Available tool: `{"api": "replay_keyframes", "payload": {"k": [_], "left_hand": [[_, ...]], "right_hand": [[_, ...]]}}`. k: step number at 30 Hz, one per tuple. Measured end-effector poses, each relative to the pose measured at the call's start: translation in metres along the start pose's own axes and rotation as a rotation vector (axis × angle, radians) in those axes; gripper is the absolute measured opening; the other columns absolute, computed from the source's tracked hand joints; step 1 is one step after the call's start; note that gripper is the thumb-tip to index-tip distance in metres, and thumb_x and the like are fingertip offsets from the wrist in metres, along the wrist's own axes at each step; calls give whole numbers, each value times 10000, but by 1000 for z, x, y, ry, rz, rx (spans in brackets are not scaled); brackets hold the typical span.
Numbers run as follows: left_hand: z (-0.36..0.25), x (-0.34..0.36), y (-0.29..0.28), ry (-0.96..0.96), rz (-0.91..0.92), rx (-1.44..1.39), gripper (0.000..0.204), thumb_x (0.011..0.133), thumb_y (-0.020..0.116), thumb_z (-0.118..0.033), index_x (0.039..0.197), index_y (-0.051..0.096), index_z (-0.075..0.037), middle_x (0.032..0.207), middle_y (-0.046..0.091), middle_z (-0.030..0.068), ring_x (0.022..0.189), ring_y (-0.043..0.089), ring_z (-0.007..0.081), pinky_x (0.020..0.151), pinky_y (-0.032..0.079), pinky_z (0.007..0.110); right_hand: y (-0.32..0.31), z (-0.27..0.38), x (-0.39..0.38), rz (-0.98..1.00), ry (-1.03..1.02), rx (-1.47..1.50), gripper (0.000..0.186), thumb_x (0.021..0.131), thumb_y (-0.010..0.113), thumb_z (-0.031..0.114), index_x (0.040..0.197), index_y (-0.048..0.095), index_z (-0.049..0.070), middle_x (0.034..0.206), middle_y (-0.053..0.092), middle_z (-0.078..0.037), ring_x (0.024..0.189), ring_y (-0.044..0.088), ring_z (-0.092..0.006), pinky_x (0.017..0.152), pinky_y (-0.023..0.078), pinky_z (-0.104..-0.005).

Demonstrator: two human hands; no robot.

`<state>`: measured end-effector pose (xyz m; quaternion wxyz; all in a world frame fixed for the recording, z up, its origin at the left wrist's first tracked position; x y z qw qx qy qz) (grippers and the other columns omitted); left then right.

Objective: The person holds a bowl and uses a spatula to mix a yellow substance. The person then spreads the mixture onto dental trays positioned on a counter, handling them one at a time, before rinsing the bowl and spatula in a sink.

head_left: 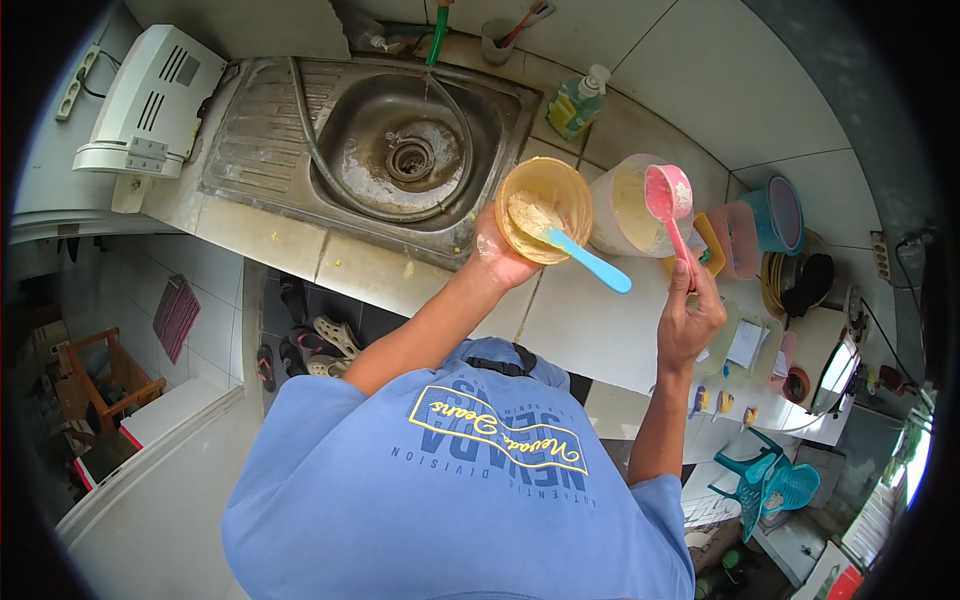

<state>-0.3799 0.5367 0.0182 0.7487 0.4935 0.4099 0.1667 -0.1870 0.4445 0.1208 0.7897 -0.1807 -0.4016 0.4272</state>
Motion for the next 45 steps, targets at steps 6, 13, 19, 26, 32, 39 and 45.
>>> {"api": "replay_keyframes", "payload": {"k": [6, 13, 19, 26, 32, 39, 45], "left_hand": [[-45, -4, -14, -17, -17, -26, 432, 939, 463, -389, 1256, 537, -104, 1262, 546, 119, 1148, 537, 304, 1009, 433, 518], [-111, 8, -40, 135, -34, -95, 421, 958, 388, -365, 1238, 543, -93, 1237, 555, 135, 1140, 540, 319, 996, 438, 525], [-170, 10, -34, 231, -82, -120, 454, 965, 325, -361, 1255, 532, -80, 1262, 543, 150, 1163, 534, 332, 1003, 424, 551], [-215, 38, -42, 297, -105, -114, 532, 945, 280, -404, 1307, 505, -86, 1304, 521, 155, 1202, 510, 337, 1027, 395, 551], [-248, 87, -42, 346, -238, -140, 535, 942, 266, -392, 1283, 532, -78, 1313, 522, 146, 1210, 507, 329, 1038, 388, 538], [-269, 120, -31, 332, -174, -86, 507, 949, 276, -335, 1299, 517, -57, 1314, 520, 157, 1213, 505, 327, 1037, 396, 528], [-263, 117, -29, 350, -186, 27, 533, 945, 244, -363, 1273, 519, -45, 1296, 530, 155, 1183, 529, 319, 1020, 419, 497]], "right_hand": [[30, 16, 17, 131, 19, -295, 397, 942, 600, 236, 1268, 562, 14, 1050, 642, -140, 882, 614, -232, 791, 497, -364], [159, 74, 20, 731, -8, -125, 299, 910, 619, 252, 1082, 608, 7, 908, 666, -178, 736, 656, -338, 662, 513, -420], [219, 106, 52, 762, -335, -259, 101, 872, 593, 121, 892, 634, 31, 798, 632, -151, 699, 648, -354, 622, 509, -453], [282, 95, 79, 873, -394, -320, 108, 860, 535, 87, 862, 633, 42, 797, 627, -159, 698, 657, -355, 605, 523, -458], [324, 81, 95, 915, -384, -300, 98, 820, 506, 32, 823, 599, 0, 834, 637, -191, 747, 666, -364, 644, 532, -460], [338, 73, 122, 924, -349, -367, 278, 803, 522, 15, 1065, 615, 13, 900, 637, -188, 802, 666, -344, 675, 539, -443], [352, 65, 156, 786, -533, -373, 381, 803, 540, 38, 1172, 626, 85, 908, 638, -167, 793, 660, -332, 663, 541, -446]]}}
Point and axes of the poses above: each hand's wrist, its own x-axis towards the middle knuckle, its own y-axis out of the palm, z = x × y, the point moved 2 cm from there along x, towards the middle knuckle
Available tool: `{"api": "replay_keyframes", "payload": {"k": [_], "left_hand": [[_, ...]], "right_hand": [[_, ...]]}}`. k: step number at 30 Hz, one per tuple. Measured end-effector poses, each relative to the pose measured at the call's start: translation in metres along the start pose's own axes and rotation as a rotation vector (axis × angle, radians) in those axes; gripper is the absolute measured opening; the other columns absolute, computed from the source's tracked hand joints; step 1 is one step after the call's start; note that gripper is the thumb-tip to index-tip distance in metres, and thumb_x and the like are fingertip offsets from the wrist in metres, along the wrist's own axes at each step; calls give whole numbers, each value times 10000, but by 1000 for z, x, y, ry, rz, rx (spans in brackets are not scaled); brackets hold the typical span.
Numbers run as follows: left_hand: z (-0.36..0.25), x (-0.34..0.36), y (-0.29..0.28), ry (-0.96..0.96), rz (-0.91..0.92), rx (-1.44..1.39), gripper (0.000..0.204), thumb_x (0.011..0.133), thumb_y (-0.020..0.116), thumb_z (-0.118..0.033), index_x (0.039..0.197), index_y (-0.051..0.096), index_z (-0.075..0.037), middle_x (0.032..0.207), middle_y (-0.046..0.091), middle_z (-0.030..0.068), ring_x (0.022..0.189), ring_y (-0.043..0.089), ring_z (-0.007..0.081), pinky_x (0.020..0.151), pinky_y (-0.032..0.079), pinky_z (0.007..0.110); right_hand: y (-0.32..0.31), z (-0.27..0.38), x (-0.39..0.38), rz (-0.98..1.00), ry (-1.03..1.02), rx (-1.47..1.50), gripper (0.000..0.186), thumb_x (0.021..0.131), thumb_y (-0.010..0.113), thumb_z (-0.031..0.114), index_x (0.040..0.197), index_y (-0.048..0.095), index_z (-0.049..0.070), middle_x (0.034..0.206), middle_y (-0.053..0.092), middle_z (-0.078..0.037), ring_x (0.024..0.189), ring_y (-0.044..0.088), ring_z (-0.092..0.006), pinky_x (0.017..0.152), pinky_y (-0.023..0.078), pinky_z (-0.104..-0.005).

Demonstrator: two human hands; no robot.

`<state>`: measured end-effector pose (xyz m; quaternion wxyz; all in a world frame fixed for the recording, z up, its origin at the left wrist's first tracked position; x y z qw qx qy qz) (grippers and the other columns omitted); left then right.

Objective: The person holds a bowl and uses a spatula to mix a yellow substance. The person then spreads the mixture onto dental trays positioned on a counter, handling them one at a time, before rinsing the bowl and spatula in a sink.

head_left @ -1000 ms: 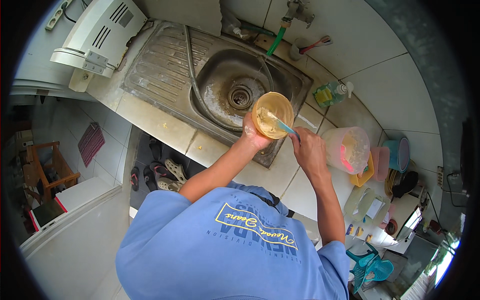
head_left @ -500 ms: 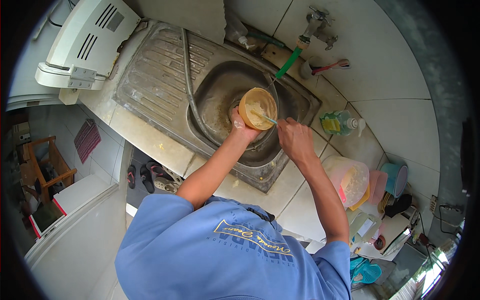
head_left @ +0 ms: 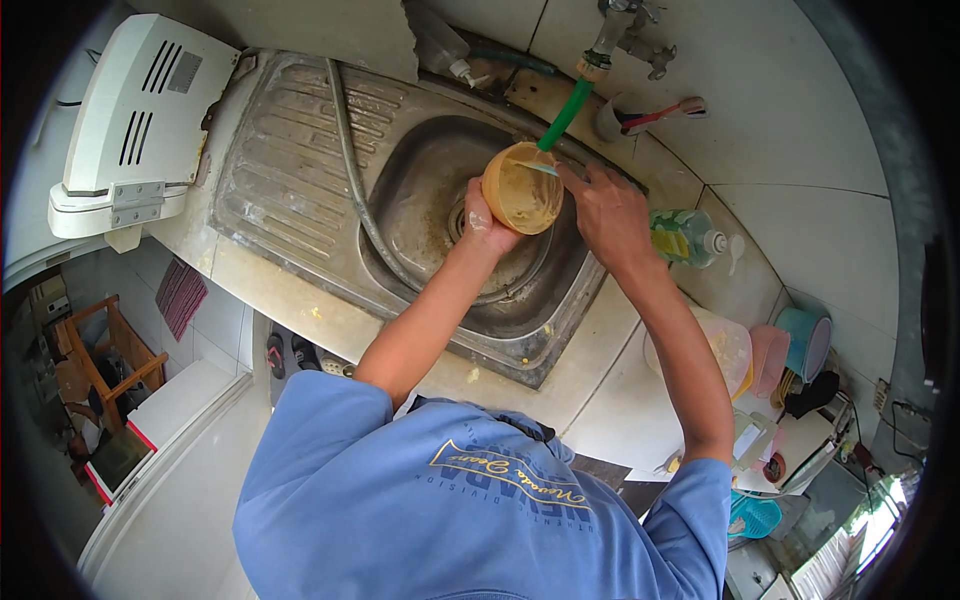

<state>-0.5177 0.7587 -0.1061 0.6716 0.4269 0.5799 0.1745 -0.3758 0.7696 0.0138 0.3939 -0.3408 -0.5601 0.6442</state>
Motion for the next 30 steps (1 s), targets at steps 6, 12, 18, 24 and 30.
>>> {"api": "replay_keyframes", "payload": {"k": [6, 12, 18, 24, 30], "left_hand": [[-4, -22, -32, 158, 90, 25, 505, 933, 331, -371, 1259, 535, -44, 1255, 560, 152, 1150, 544, 308, 995, 449, 464], [18, -75, -35, 111, 152, -8, 509, 924, 376, -409, 1251, 542, -57, 1244, 573, 134, 1135, 557, 295, 978, 465, 451], [23, -123, -24, -6, 275, -32, 505, 921, 426, -425, 1262, 537, -70, 1272, 565, 119, 1178, 539, 289, 1011, 443, 472], [24, -149, -23, 76, 375, 61, 527, 910, 443, -446, 1274, 536, -77, 1280, 565, 115, 1165, 552, 276, 1018, 440, 460], [21, -159, -28, 263, 345, 93, 551, 898, 414, -457, 1192, 584, -23, 1154, 637, 124, 1068, 603, 264, 930, 485, 410]], "right_hand": [[9, 24, -43, 273, 224, 364, 255, 828, 531, 67, 1033, 679, 33, 771, 636, -242, 731, 628, -425, 689, 506, -504], [-22, 65, -81, 158, 183, 472, 290, 817, 525, 46, 1058, 686, 38, 781, 635, -247, 743, 624, -421, 685, 500, -490], [-50, 74, -114, 129, -38, 45, 428, 794, 535, 18, 1204, 626, 105, 904, 600, -133, 818, 629, -299, 644, 526, -414], [-75, 85, -124, -137, 7, 69, 394, 809, 549, 12, 1180, 635, 115, 895, 583, -156, 741, 639, -339, 614, 507, -456], [-14, 101, -170, 164, 330, 855, 287, 894, 531, 111, 1155, 618, 29, 637, 539, -50, 444, 517, -191, 440, 410, -320]]}}
Point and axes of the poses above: each hand's wrist, its own x-axis towards the middle knuckle, its own y-axis out of the palm, z = x × y, the point moved 2 cm from there along x, towards the middle knuckle
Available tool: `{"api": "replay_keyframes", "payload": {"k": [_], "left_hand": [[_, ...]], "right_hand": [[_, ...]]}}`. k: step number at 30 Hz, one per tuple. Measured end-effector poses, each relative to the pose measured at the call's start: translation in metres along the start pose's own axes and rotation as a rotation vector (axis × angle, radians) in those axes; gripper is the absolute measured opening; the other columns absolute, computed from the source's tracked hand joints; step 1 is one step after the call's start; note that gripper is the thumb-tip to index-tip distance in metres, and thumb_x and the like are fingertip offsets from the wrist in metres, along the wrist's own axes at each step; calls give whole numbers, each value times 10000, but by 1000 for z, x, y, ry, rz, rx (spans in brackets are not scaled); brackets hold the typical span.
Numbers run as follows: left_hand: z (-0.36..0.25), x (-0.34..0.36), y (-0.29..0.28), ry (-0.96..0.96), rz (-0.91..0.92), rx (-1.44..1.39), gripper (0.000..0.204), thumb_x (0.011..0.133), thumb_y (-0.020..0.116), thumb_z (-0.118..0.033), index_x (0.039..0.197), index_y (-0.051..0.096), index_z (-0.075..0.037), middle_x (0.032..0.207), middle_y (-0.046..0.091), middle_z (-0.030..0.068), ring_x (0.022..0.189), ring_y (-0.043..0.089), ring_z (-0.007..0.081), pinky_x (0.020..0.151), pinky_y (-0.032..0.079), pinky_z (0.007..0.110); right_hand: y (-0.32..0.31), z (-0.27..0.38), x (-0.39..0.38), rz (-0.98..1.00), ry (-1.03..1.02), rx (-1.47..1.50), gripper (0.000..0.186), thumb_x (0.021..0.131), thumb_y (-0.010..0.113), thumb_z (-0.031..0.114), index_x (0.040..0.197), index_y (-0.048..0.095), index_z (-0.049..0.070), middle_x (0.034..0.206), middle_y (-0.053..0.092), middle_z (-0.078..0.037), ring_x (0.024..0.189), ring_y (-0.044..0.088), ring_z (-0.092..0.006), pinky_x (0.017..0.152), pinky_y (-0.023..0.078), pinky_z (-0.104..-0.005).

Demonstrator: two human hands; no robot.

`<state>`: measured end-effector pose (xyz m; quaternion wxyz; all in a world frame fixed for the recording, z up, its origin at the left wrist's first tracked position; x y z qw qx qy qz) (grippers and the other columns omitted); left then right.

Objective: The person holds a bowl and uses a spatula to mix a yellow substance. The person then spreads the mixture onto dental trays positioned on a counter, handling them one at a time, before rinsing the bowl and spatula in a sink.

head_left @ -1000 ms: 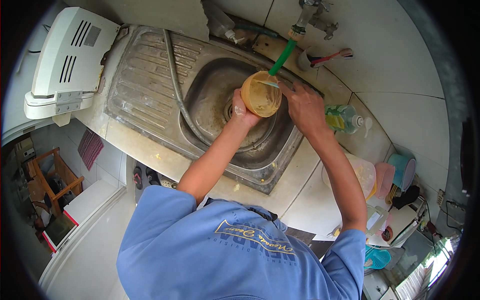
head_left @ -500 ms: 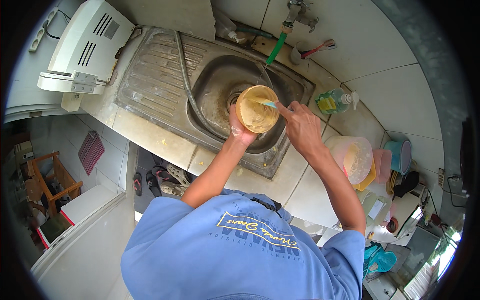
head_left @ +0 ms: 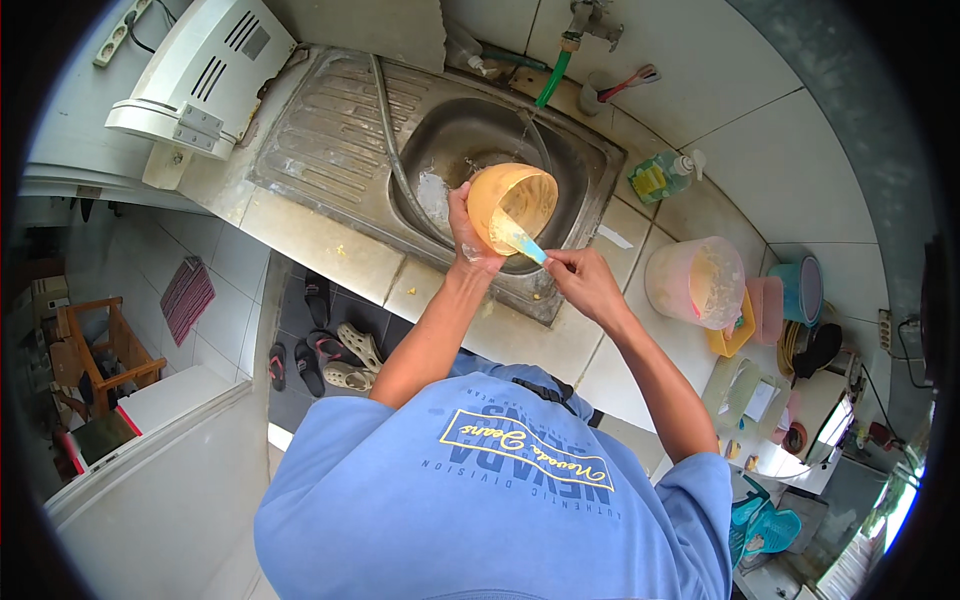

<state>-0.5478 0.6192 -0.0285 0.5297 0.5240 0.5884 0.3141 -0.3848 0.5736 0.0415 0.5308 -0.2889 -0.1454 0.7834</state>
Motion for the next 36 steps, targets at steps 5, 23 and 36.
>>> {"api": "replay_keyframes", "payload": {"k": [5, 23, 36], "left_hand": [[8, -5, -17, 37, -30, 122, 464, 950, 349, -376, 1212, 551, -50, 1179, 609, 99, 1089, 583, 233, 949, 470, 393], [-12, -52, 38, -519, 269, 632, 645, 969, 353, -587, 1380, 427, -95, 1298, 544, 98, 1201, 546, 201, 1010, 474, 371], [-1, -29, 38, -336, 232, 58, 535, 934, 463, -484, 1272, 527, -74, 1261, 568, 116, 1172, 549, 264, 1002, 458, 453]], "right_hand": [[5, 27, -1, 195, 405, 714, 240, 921, 522, 123, 1105, 634, 16, 616, 525, -12, 465, 495, -114, 418, 366, -272], [-101, 91, 8, 75, -607, -1125, 99, 795, 592, 91, 744, 663, 43, 684, 617, -134, 677, 647, -301, 567, 503, -405], [-49, 64, -42, -159, -364, -901, 423, 824, 592, 49, 1225, 633, 174, 828, 560, -123, 687, 602, -281, 605, 483, -419]]}}
Point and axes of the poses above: each hand's wrist, its own x-axis towards the middle knuckle, its own y-axis out of the palm, z = x × y, the point moved 2 cm from there along x, towards the middle knuckle
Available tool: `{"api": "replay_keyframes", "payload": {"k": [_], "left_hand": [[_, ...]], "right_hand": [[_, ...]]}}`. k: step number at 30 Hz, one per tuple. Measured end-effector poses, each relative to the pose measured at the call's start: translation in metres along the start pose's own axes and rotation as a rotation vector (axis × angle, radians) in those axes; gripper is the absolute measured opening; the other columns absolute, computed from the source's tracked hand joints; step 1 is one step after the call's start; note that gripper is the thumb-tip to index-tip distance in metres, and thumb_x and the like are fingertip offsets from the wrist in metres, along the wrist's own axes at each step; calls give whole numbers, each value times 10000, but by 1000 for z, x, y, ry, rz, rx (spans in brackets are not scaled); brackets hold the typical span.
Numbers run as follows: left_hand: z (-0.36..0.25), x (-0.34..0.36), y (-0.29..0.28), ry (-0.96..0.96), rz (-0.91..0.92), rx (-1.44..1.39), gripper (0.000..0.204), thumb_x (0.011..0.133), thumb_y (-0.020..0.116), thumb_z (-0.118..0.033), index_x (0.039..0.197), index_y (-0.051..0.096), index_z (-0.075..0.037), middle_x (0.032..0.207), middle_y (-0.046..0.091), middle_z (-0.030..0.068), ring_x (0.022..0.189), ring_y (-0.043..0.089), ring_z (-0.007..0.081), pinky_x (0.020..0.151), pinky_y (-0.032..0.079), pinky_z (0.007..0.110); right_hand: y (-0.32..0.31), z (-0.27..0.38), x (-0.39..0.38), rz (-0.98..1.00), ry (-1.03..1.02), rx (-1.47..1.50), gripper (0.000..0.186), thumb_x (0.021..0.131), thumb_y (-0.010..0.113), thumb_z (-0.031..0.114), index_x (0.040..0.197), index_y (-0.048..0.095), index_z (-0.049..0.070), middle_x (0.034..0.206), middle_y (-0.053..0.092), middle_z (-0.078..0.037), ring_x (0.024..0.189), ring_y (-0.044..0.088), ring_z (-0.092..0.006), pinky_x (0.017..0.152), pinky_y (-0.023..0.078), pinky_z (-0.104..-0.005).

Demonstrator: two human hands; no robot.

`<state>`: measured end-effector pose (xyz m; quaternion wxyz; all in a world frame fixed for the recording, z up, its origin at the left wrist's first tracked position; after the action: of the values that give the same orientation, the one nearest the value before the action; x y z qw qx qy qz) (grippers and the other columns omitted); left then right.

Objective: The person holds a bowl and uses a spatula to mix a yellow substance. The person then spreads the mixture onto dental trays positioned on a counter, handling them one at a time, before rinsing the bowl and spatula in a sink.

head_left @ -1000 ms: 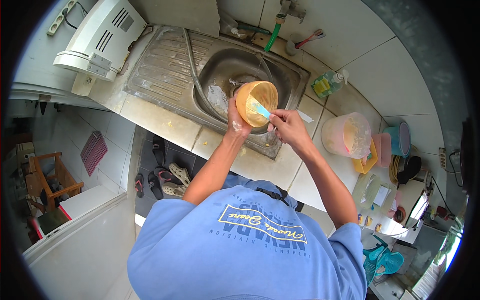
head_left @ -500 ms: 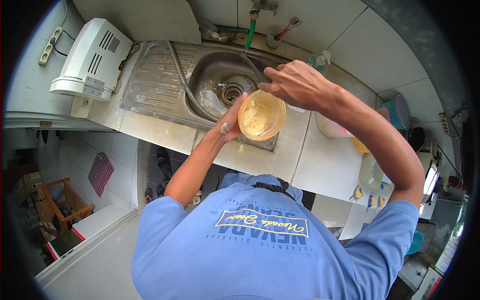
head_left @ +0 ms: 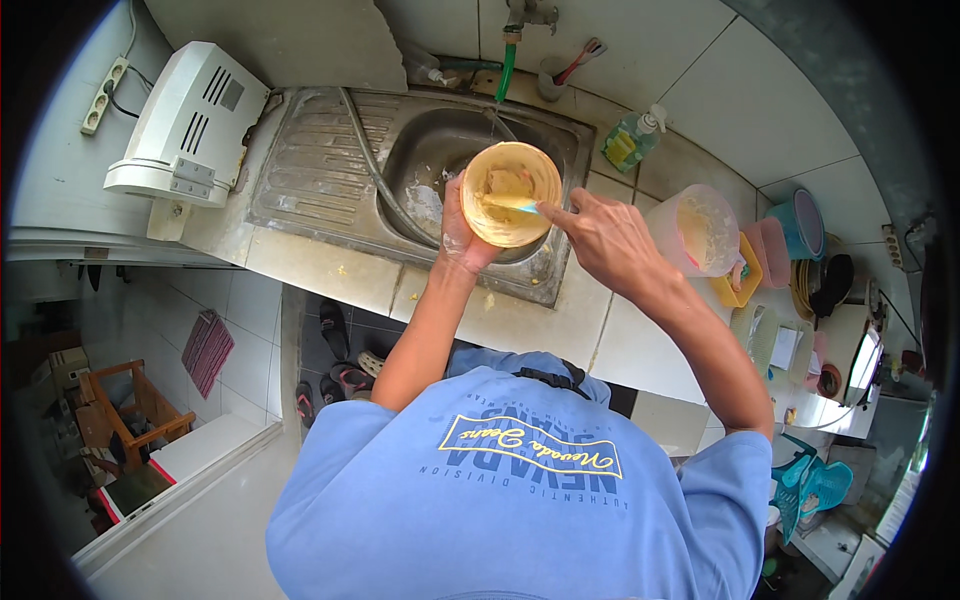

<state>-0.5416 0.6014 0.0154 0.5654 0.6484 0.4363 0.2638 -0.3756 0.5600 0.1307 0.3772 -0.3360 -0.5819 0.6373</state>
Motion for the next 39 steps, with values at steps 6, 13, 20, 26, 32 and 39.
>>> {"api": "replay_keyframes", "payload": {"k": [6, 13, 20, 26, 32, 39], "left_hand": [[3, 8, 4, -17, -29, 25, 563, 916, 508, -519, 1264, 534, -77, 1244, 571, 124, 1154, 556, 269, 985, 470, 456], [12, 7, -1, -28, -65, -44, 569, 899, 541, -512, 1246, 557, -62, 1226, 591, 133, 1136, 566, 282, 970, 474, 459], [14, 12, -31, 109, -106, -2, 468, 912, 432, -354, 1178, 594, -5, 1149, 640, 144, 1085, 605, 271, 955, 486, 421], [15, 14, -31, 328, -160, 104, 469, 902, 403, -381, 1130, 608, -26, 1112, 649, 116, 1025, 617, 248, 888, 503, 395], [27, 10, -44, 211, -175, -63, 505, 880, 409, -430, 1149, 603, -50, 1121, 628, 105, 1046, 590, 264, 925, 480, 415], [32, 9, -38, 164, -130, -117, 556, 882, 413, -475, 1261, 541, -88, 1245, 568, 122, 1140, 546, 306, 984, 451, 465]], "right_hand": [[-18, -2, 3, -106, 101, 1, 462, 784, 542, -4, 1213, 631, 141, 884, 585, -150, 790, 654, -301, 629, 516, -420], [-4, 1, -4, -47, 162, 19, 415, 796, 537, 5, 1190, 623, 105, 908, 598, -170, 812, 659, -309, 652, 525, -420], [14, -10, -6, -222, 173, 62, 308, 869, 521, 56, 1151, 636, 97, 807, 609, -156, 709, 636, -348, 606, 499, -454], [92, 4, -32, 59, 487, 747, 276, 896, 540, 121, 1132, 656, 37, 700, 640, -196, 549, 607, -306, 553, 489, -386], [79, 12, -16, -14, 584, 1273, 284, 895, 555, 120, 1144, 685, 75, 676, 649, -142, 542, 602, -263, 562, 475, -333], [62, 20, -37, -20, 204, 410, 361, 848, 566, 74, 1191, 649, 151, 845, 579, -156, 708, 629, -337, 611, 507, -446]]}}
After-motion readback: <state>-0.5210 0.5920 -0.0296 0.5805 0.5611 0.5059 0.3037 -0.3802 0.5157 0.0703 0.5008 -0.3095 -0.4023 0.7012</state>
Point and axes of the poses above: each hand's wrist, its own x-axis towards the middle knuckle, its own y-axis out of the palm, z = x × y, the point moved 2 cm from there along x, towards the middle knuckle
